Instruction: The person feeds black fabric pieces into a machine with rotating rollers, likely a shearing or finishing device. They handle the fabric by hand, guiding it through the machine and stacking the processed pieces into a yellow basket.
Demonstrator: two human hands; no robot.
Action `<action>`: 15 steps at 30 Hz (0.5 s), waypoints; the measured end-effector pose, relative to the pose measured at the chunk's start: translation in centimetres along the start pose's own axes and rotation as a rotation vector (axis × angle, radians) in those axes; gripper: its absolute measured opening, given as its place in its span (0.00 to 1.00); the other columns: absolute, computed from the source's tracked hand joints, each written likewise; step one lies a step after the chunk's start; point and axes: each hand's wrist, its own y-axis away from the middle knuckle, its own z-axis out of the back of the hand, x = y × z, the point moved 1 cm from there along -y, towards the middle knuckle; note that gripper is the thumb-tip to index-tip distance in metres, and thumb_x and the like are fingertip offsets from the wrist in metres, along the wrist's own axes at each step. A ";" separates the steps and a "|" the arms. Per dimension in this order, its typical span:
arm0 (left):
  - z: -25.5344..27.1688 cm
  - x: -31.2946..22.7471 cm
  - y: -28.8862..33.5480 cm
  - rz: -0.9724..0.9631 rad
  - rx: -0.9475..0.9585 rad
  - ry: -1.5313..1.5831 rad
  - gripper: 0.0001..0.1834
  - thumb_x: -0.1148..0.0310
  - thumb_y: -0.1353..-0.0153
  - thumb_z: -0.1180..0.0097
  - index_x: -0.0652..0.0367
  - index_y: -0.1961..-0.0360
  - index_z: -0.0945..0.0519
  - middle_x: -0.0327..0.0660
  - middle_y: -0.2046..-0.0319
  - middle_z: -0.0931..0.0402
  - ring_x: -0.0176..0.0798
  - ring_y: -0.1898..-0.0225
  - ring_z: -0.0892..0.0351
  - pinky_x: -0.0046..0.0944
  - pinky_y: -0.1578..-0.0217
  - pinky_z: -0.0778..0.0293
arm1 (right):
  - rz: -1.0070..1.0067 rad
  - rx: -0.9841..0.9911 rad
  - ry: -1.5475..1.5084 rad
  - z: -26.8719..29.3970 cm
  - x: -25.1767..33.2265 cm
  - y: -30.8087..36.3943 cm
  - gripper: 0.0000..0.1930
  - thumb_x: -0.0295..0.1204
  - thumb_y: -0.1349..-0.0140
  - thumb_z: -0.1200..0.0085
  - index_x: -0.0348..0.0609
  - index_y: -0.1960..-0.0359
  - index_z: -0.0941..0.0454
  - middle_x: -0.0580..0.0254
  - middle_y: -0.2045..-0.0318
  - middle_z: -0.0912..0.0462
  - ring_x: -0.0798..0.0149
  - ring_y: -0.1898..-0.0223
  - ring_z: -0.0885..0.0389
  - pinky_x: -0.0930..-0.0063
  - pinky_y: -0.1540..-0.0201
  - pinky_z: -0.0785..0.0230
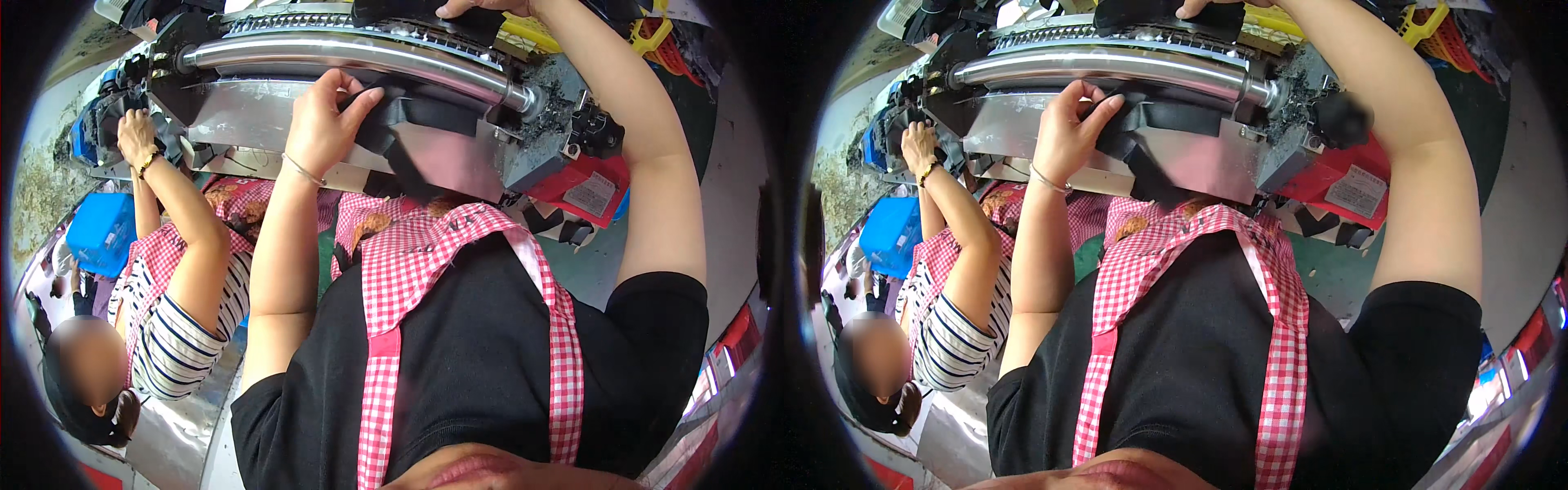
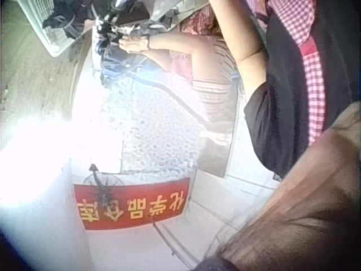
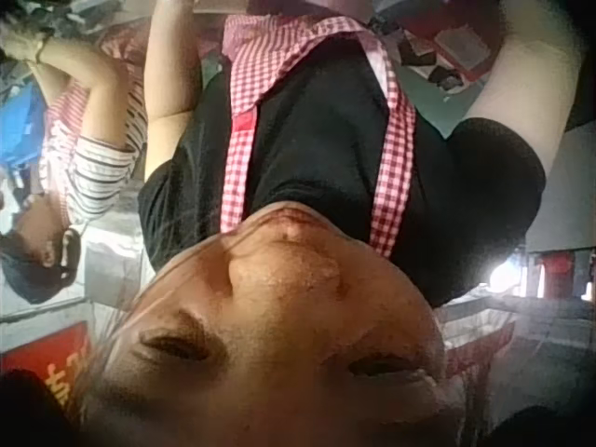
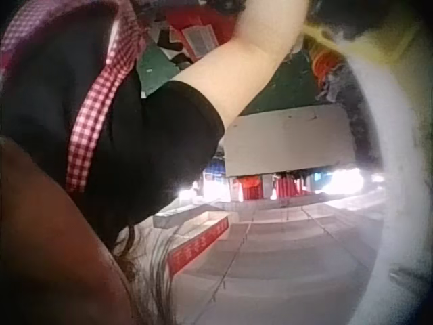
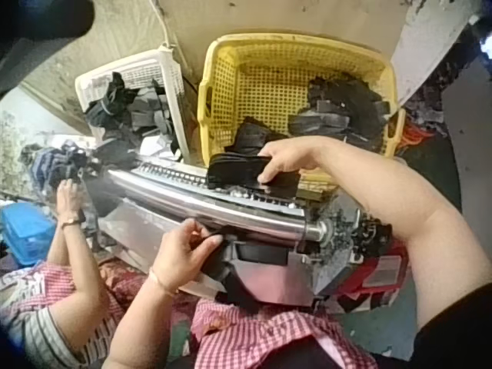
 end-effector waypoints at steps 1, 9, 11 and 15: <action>-0.1 -0.4 0.1 0.013 -0.032 -0.051 0.17 0.61 0.41 0.26 0.63 0.65 0.20 0.39 0.72 0.16 0.28 0.73 0.21 0.32 0.70 0.25 | -0.021 -0.023 -0.017 -0.5 0.4 0.0 0.17 0.35 0.34 0.34 0.36 0.51 0.16 0.61 0.60 0.12 0.66 0.59 0.15 0.69 0.56 0.23; 0.5 1.5 0.2 0.064 0.197 -0.045 0.17 0.64 0.40 0.26 0.64 0.59 0.18 0.34 0.72 0.17 0.24 0.69 0.23 0.27 0.67 0.27 | 0.084 0.036 -0.015 -0.5 -1.3 -0.7 0.22 0.46 0.41 0.29 0.38 0.58 0.14 0.61 0.63 0.13 0.67 0.62 0.18 0.70 0.59 0.27; 0.2 0.3 -0.2 0.021 0.080 -0.020 0.18 0.65 0.40 0.26 0.66 0.56 0.17 0.32 0.72 0.18 0.23 0.70 0.23 0.26 0.67 0.27 | 0.090 0.005 -0.051 -0.4 -2.1 -0.9 0.18 0.38 0.43 0.31 0.37 0.58 0.14 0.61 0.65 0.13 0.67 0.66 0.18 0.71 0.61 0.26; 1.4 1.4 1.5 0.165 0.312 0.513 0.17 0.69 0.44 0.24 0.63 0.56 0.18 0.37 0.69 0.15 0.26 0.70 0.18 0.26 0.71 0.23 | -0.013 0.015 -0.045 0.6 -3.2 -1.7 0.15 0.40 0.39 0.33 0.40 0.61 0.14 0.63 0.67 0.14 0.67 0.65 0.17 0.73 0.58 0.26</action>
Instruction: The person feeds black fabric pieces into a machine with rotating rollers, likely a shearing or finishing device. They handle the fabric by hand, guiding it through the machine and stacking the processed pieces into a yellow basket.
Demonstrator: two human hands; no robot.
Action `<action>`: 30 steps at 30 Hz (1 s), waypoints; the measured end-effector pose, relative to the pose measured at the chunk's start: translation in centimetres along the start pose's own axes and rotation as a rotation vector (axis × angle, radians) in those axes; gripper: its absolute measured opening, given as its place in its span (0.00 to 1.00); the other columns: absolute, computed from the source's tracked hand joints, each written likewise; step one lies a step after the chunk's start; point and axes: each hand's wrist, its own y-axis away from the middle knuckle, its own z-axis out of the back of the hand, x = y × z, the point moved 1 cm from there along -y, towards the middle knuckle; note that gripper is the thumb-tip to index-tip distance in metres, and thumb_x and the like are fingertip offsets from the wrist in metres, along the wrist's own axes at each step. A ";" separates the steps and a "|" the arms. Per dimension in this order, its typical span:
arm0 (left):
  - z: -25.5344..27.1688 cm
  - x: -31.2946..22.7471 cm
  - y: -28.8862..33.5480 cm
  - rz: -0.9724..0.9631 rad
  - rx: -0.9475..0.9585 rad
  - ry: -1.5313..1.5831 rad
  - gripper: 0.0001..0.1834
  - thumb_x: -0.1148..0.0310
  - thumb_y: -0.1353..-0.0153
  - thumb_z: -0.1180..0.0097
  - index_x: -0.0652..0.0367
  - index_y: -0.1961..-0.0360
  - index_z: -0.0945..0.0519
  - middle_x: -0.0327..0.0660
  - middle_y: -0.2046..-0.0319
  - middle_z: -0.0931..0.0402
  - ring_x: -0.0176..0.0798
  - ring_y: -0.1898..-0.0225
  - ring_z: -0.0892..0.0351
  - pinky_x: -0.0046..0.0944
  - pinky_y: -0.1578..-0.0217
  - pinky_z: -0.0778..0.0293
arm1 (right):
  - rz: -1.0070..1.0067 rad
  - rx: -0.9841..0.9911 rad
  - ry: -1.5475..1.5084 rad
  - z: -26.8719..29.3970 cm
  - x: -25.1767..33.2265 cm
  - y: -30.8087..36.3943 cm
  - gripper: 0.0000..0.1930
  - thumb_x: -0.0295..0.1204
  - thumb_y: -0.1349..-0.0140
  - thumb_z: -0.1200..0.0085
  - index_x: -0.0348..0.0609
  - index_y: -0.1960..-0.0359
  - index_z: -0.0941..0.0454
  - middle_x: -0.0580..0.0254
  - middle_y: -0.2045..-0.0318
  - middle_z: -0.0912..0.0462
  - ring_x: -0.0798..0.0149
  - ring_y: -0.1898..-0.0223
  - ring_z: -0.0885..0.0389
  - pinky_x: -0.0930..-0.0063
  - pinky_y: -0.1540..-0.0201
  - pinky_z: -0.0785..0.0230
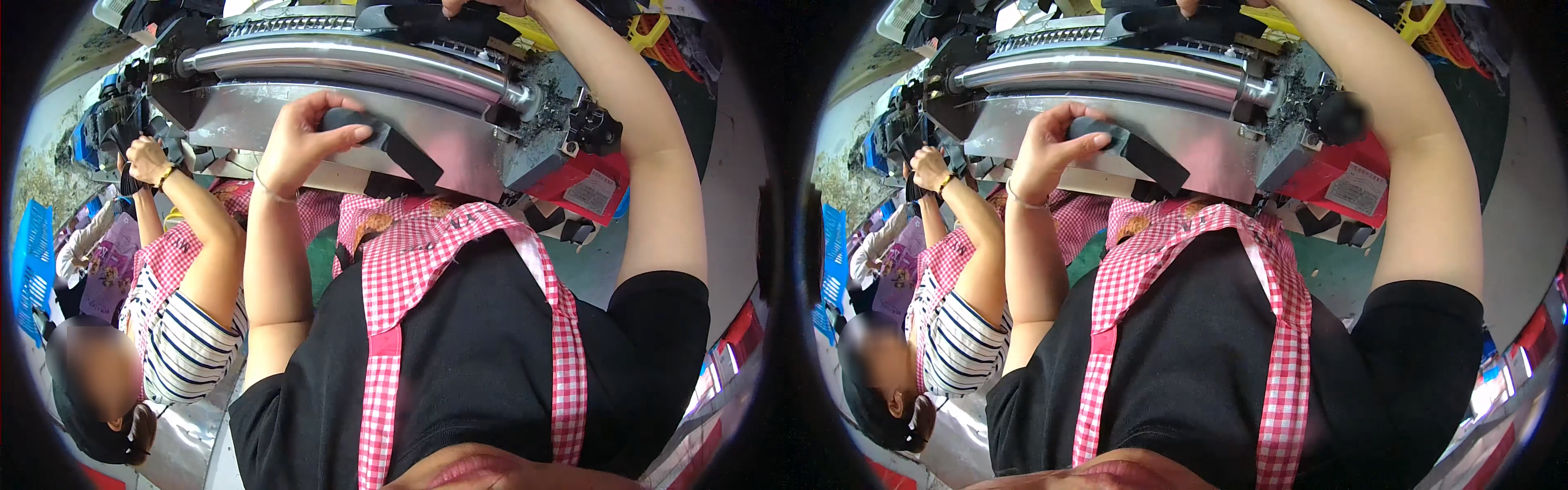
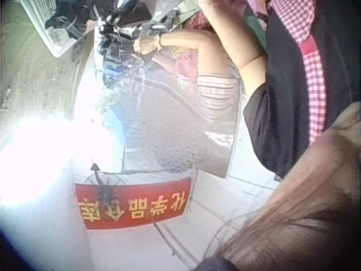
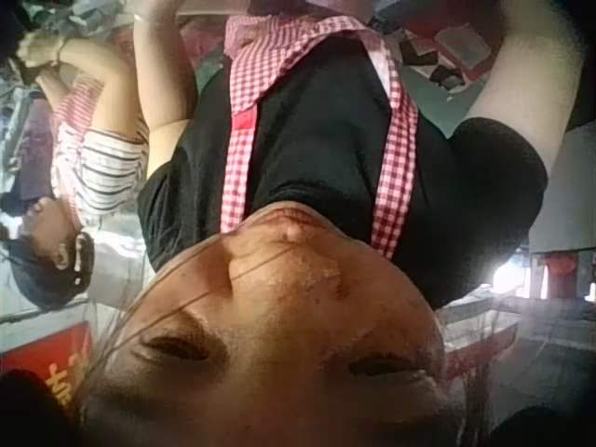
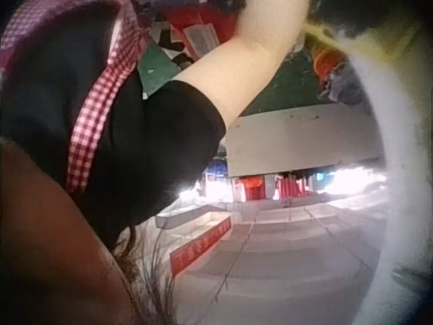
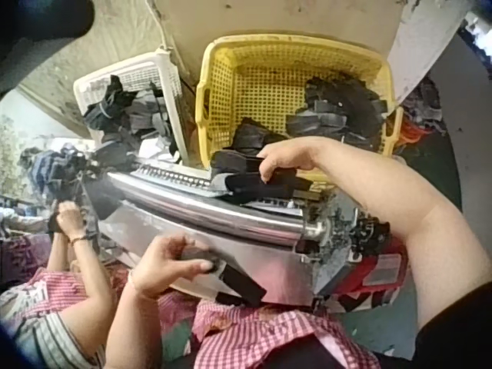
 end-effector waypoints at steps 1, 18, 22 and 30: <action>-0.1 0.3 0.1 0.011 -0.058 0.006 0.16 0.70 0.43 0.24 0.63 0.58 0.18 0.37 0.69 0.15 0.26 0.71 0.17 0.26 0.72 0.23 | -0.002 0.013 -0.068 0.0 -0.3 0.0 0.16 0.43 0.37 0.34 0.42 0.61 0.14 0.64 0.67 0.14 0.68 0.65 0.17 0.73 0.58 0.26; -2.1 1.1 2.4 -0.228 -0.368 -0.121 0.12 0.75 0.34 0.35 0.65 0.52 0.22 0.37 0.72 0.18 0.27 0.73 0.18 0.28 0.73 0.23 | 0.322 -0.003 0.283 -0.4 0.0 2.0 0.23 0.31 0.43 0.29 0.36 0.47 0.18 0.62 0.61 0.13 0.69 0.58 0.19 0.69 0.53 0.24; -2.5 1.7 4.5 -0.210 -0.382 -0.029 0.10 0.77 0.32 0.37 0.64 0.52 0.22 0.35 0.69 0.20 0.26 0.70 0.20 0.27 0.69 0.23 | 0.351 -0.579 0.624 1.1 2.6 7.0 0.28 0.28 0.47 0.31 0.31 0.44 0.22 0.50 0.51 0.16 0.59 0.49 0.20 0.63 0.45 0.28; -3.2 1.8 4.9 -0.143 -0.317 0.094 0.10 0.78 0.31 0.39 0.63 0.51 0.23 0.35 0.67 0.20 0.26 0.68 0.21 0.27 0.64 0.24 | -0.346 -1.137 0.532 19.8 -5.4 17.6 0.41 0.39 0.46 0.29 0.44 0.29 0.30 0.49 0.37 0.20 0.50 0.39 0.21 0.56 0.39 0.29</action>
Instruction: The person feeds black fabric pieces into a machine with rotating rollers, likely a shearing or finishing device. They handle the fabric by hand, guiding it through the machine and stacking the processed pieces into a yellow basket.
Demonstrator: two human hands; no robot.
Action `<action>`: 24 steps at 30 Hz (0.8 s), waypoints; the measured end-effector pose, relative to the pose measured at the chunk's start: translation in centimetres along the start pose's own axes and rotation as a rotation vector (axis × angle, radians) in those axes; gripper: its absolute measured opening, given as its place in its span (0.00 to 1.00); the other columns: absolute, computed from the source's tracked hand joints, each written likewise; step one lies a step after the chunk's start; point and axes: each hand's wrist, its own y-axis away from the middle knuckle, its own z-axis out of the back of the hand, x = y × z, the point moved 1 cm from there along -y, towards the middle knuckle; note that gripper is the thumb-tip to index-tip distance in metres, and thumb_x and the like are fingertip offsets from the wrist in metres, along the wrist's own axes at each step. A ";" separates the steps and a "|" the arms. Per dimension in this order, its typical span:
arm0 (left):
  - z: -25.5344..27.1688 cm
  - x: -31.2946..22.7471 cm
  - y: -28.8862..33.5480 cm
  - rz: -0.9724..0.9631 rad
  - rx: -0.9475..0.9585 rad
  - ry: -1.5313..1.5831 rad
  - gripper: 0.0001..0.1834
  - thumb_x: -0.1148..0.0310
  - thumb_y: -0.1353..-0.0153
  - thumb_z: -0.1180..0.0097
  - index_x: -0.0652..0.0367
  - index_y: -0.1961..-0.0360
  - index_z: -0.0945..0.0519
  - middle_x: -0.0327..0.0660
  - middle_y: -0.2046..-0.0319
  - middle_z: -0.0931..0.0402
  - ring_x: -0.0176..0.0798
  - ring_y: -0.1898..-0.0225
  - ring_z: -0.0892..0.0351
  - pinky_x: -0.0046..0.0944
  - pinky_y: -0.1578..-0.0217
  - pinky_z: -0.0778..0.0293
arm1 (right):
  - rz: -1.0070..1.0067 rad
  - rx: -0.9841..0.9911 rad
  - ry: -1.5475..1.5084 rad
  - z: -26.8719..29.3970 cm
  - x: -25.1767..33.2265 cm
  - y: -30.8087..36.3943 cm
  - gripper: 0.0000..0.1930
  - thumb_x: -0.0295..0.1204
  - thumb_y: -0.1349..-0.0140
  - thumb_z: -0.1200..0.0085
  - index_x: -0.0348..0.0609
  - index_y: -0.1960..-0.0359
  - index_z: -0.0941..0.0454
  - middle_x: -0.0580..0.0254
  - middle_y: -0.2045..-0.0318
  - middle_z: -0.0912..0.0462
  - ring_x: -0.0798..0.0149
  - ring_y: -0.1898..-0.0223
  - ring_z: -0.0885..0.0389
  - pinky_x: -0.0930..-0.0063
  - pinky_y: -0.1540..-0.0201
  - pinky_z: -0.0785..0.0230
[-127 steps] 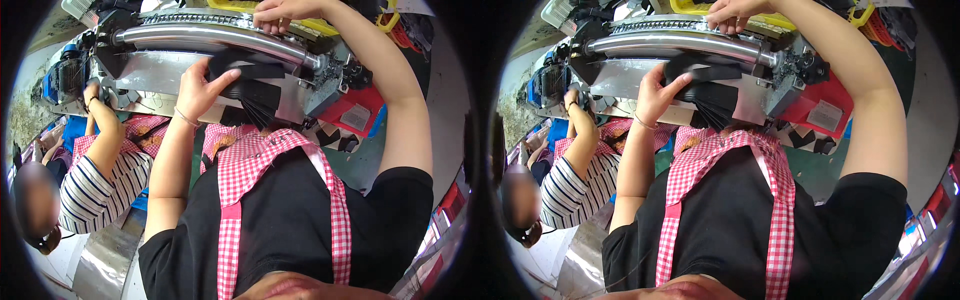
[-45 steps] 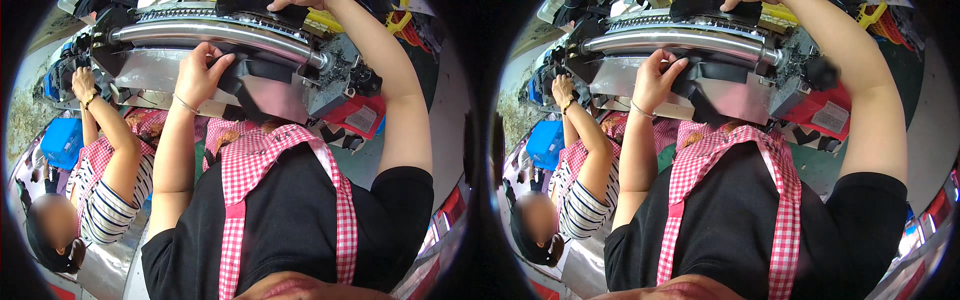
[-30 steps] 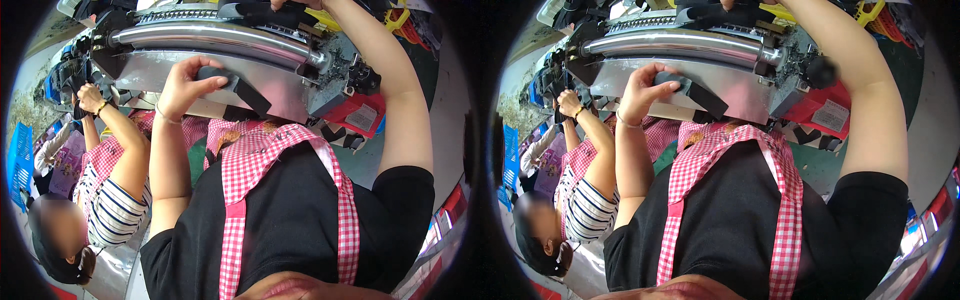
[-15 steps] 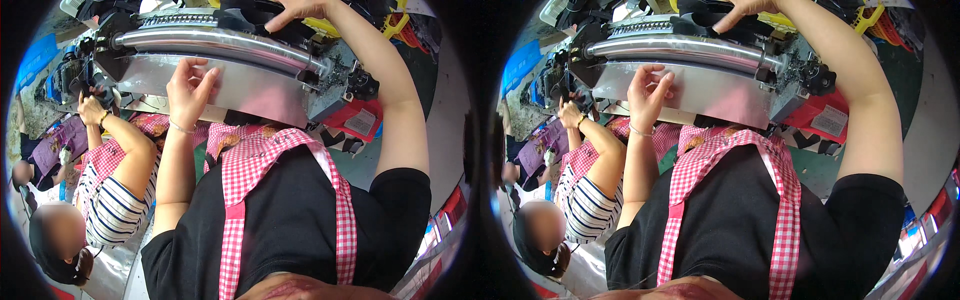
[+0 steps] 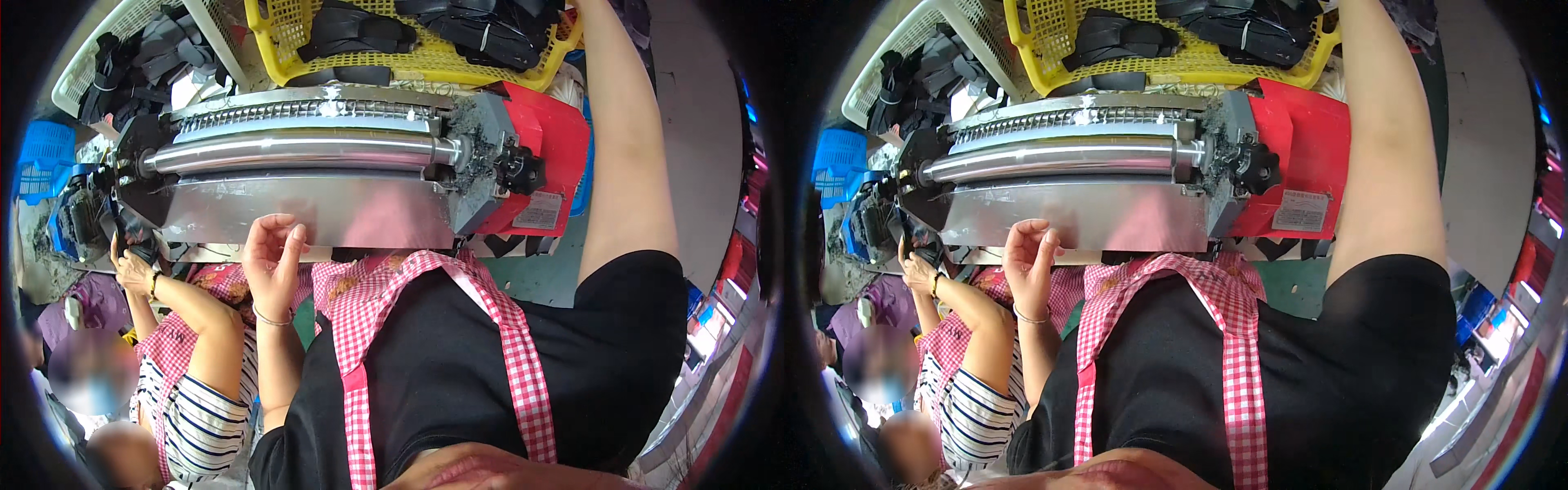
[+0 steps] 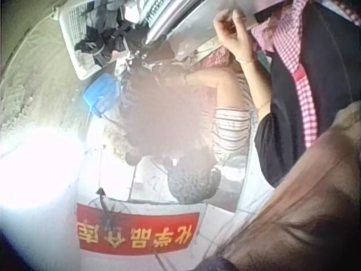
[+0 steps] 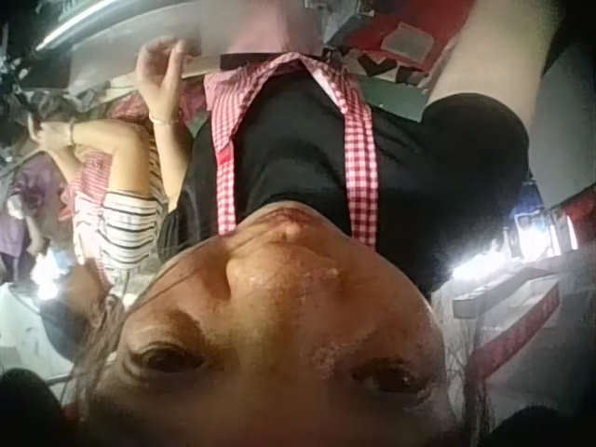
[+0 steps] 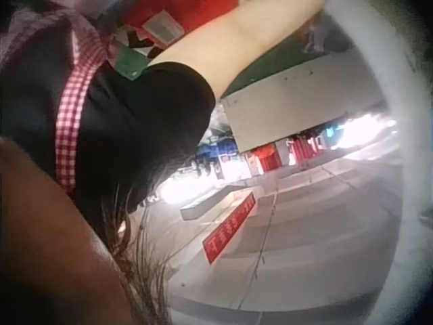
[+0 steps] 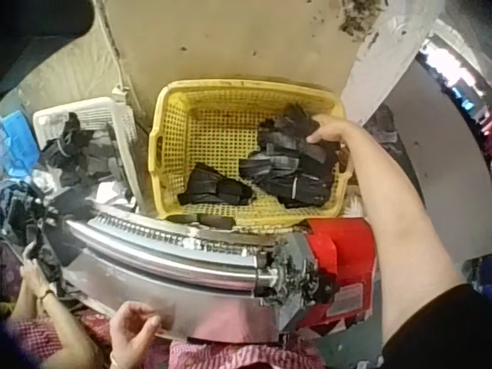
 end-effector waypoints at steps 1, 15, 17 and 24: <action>-1.0 -0.7 0.1 0.000 -0.001 -0.003 0.10 0.77 0.32 0.38 0.63 0.51 0.23 0.35 0.67 0.20 0.26 0.68 0.21 0.26 0.64 0.24 | 0.068 0.050 0.045 0.8 -1.4 -1.3 0.41 0.41 0.46 0.29 0.43 0.31 0.29 0.48 0.37 0.20 0.49 0.38 0.21 0.55 0.39 0.29; 0.2 -4.3 0.2 -0.221 -0.006 -0.265 0.10 0.69 0.35 0.33 0.61 0.57 0.18 0.33 0.73 0.18 0.24 0.73 0.21 0.27 0.72 0.26 | 0.828 0.454 -0.118 -16.1 17.7 8.8 0.31 0.50 0.34 0.38 0.39 0.39 0.22 0.49 0.57 0.15 0.54 0.57 0.17 0.62 0.50 0.25; 0.4 -3.8 1.5 -0.207 -0.002 -0.252 0.10 0.69 0.35 0.33 0.61 0.57 0.18 0.33 0.73 0.18 0.24 0.72 0.20 0.28 0.71 0.25 | 0.894 0.395 -0.111 -19.4 18.1 9.5 0.30 0.47 0.36 0.36 0.37 0.41 0.22 0.51 0.62 0.17 0.55 0.60 0.19 0.64 0.53 0.25; 1.6 -2.4 1.9 -0.148 -0.050 -0.285 0.09 0.70 0.36 0.33 0.61 0.58 0.19 0.38 0.72 0.17 0.28 0.71 0.18 0.31 0.68 0.22 | 0.985 0.317 -0.229 -18.0 18.0 7.5 0.15 0.38 0.37 0.38 0.40 0.64 0.27 0.53 0.71 0.24 0.57 0.68 0.25 0.64 0.63 0.32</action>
